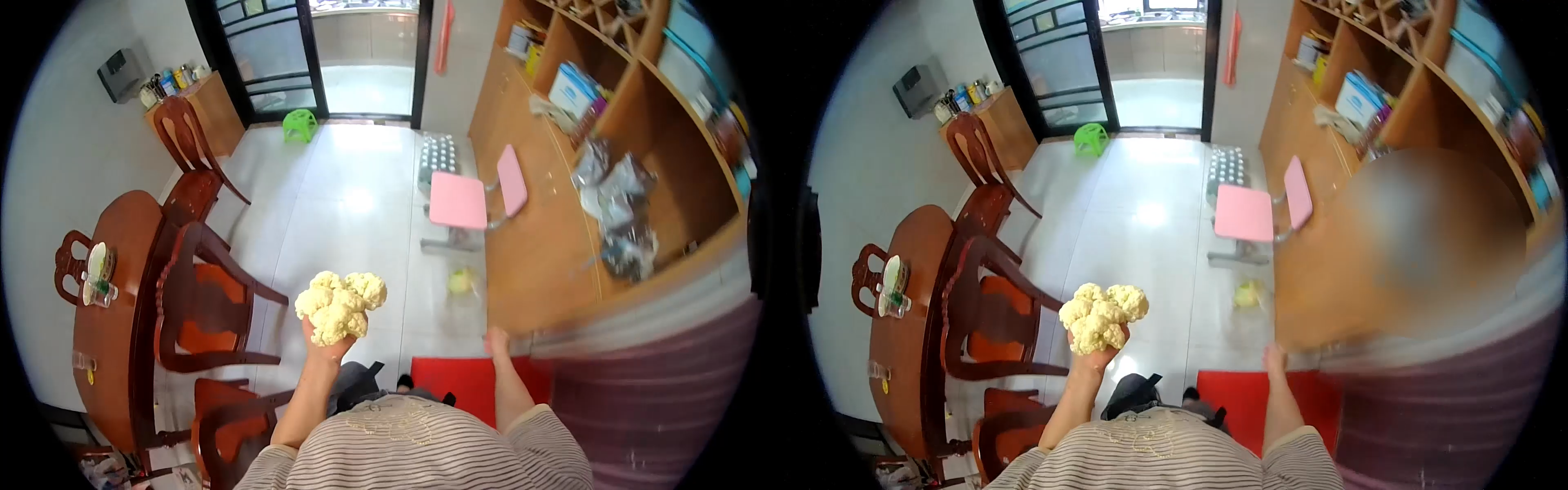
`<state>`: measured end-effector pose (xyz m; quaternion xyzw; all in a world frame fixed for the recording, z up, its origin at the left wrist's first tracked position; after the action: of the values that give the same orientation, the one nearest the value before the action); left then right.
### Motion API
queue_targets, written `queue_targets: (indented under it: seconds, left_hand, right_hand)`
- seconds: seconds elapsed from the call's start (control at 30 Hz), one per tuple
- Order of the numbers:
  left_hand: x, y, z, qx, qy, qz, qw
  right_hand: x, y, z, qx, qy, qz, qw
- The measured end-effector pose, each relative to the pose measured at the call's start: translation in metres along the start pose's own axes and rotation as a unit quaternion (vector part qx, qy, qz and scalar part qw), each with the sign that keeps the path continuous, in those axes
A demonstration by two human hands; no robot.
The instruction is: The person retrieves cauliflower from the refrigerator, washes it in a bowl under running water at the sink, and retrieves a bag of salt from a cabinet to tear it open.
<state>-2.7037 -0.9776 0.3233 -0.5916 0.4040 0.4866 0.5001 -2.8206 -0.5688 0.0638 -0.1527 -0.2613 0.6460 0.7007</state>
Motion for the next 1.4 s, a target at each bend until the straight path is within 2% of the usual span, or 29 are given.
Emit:
queue_targets:
  seconds: [0.03,0.07,0.1,0.17,0.27,0.3,0.37,0.43,0.5,0.57,0.7,0.8,0.83,0.93,0.97,1.03,1.13,1.17,1.2,1.23,1.3,1.33,1.37,1.4]
  left_hand:
    - [-0.004,0.029,-0.009,-0.002,-0.021,0.015,1.0]
    - [-0.005,0.06,-0.017,-0.002,-0.042,0.029,0.999]
    - [0.003,0.086,-0.031,-0.025,-0.005,0.009,1.0]
    - [0.002,0.15,-0.048,-0.032,-0.026,-0.013,0.999]
    - [-0.006,0.252,-0.077,-0.026,-0.03,-0.022,0.999]
    - [-0.014,0.292,-0.086,-0.021,-0.025,-0.017,0.999]
    - [-0.026,0.371,-0.101,-0.013,-0.021,-0.01,1.0]
    - [-0.051,0.447,-0.105,0.009,-0.058,0.019,0.998]
    - [-0.069,0.51,-0.109,0.03,-0.052,0.0,0.998]
    - [-0.09,0.569,-0.119,0.044,-0.05,0.011,0.998]
    - [-0.11,0.712,-0.155,0.062,-0.027,0.005,0.998]
    - [-0.106,0.8,-0.182,0.05,-0.014,0.014,0.999]
    - [-0.116,0.833,-0.193,0.053,-0.018,0.039,0.998]
    - [-0.147,0.931,-0.225,0.051,-0.039,0.077,0.995]
    - [-0.152,0.956,-0.239,0.044,-0.035,0.063,0.996]
    - [-0.168,0.994,-0.26,0.011,-0.023,-0.029,0.999]
    - [-0.181,1.066,-0.301,0.012,-0.006,0.062,0.998]
    - [-0.178,1.095,-0.315,0.007,-0.003,0.12,0.993]
    - [-0.166,1.128,-0.33,-0.035,0.156,0.108,0.981]
    - [-0.162,1.16,-0.341,-0.077,0.31,0.092,0.943]
    - [-0.16,1.213,-0.367,-0.075,0.24,0.079,0.965]
    - [-0.169,1.238,-0.376,-0.034,0.01,0.076,0.996]
    - [-0.164,1.27,-0.389,-0.063,0.066,0.085,0.992]
    - [-0.173,1.307,-0.397,-0.051,-0.027,0.092,0.994]
  right_hand:
    - [-0.044,0.057,0.031,0.025,-0.005,0.058,0.998]
    - [-0.097,0.094,0.083,-0.022,-0.033,0.08,0.996]
    - [-0.143,0.109,0.128,0.053,0.028,0.162,0.985]
    - [-0.221,0.125,0.227,0.099,0.056,0.244,0.963]
    - [-0.296,0.168,0.324,0.123,0.082,0.283,0.948]
    - [-0.313,0.205,0.334,0.085,0.082,0.309,0.944]
    - [-0.326,0.251,0.356,0.033,0.081,0.288,0.954]
    - [-0.317,0.299,0.374,-0.015,0.085,0.223,0.971]
    - [-0.295,0.343,0.381,-0.022,0.113,0.174,0.978]
    - [-0.272,0.372,0.405,-0.017,0.073,0.108,0.991]
    - [-0.242,0.487,0.426,-0.071,0.111,-0.009,0.991]
    - [-0.268,0.558,0.465,-0.001,0.139,-0.048,0.989]
    - [-0.289,0.59,0.488,-0.039,0.179,-0.023,0.983]
    - [-0.386,0.676,0.556,-0.088,0.132,0.018,0.987]
    - [-0.426,0.697,0.584,-0.091,0.093,0.059,0.99]
    - [-0.513,0.72,0.652,-0.055,0.092,0.13,0.986]
    - [-0.643,0.756,0.747,-0.002,0.018,0.276,0.961]
    - [-0.679,0.765,0.779,0.018,-0.002,0.325,0.946]
    - [-0.71,0.784,0.802,0.046,-0.014,0.341,0.939]
    - [-0.737,0.803,0.823,0.072,-0.027,0.358,0.931]
    - [-0.778,0.851,0.853,0.099,-0.033,0.363,0.926]
    - [-0.793,0.88,0.864,0.099,-0.028,0.354,0.929]
    - [-0.804,0.907,0.881,0.082,-0.031,0.333,0.939]
    - [-0.807,0.943,0.88,0.054,-0.017,0.298,0.953]
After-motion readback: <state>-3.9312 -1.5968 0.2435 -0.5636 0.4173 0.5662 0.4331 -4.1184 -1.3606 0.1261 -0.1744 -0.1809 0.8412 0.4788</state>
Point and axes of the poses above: each hand's wrist, its own y-axis towards the middle knuckle, its own x-axis out of the back of the hand, z = x × y, the point moved 3 cm from there along y, towards the middle knuckle, and after that the axes turned 9 degrees about z, right-handed, at the moved point
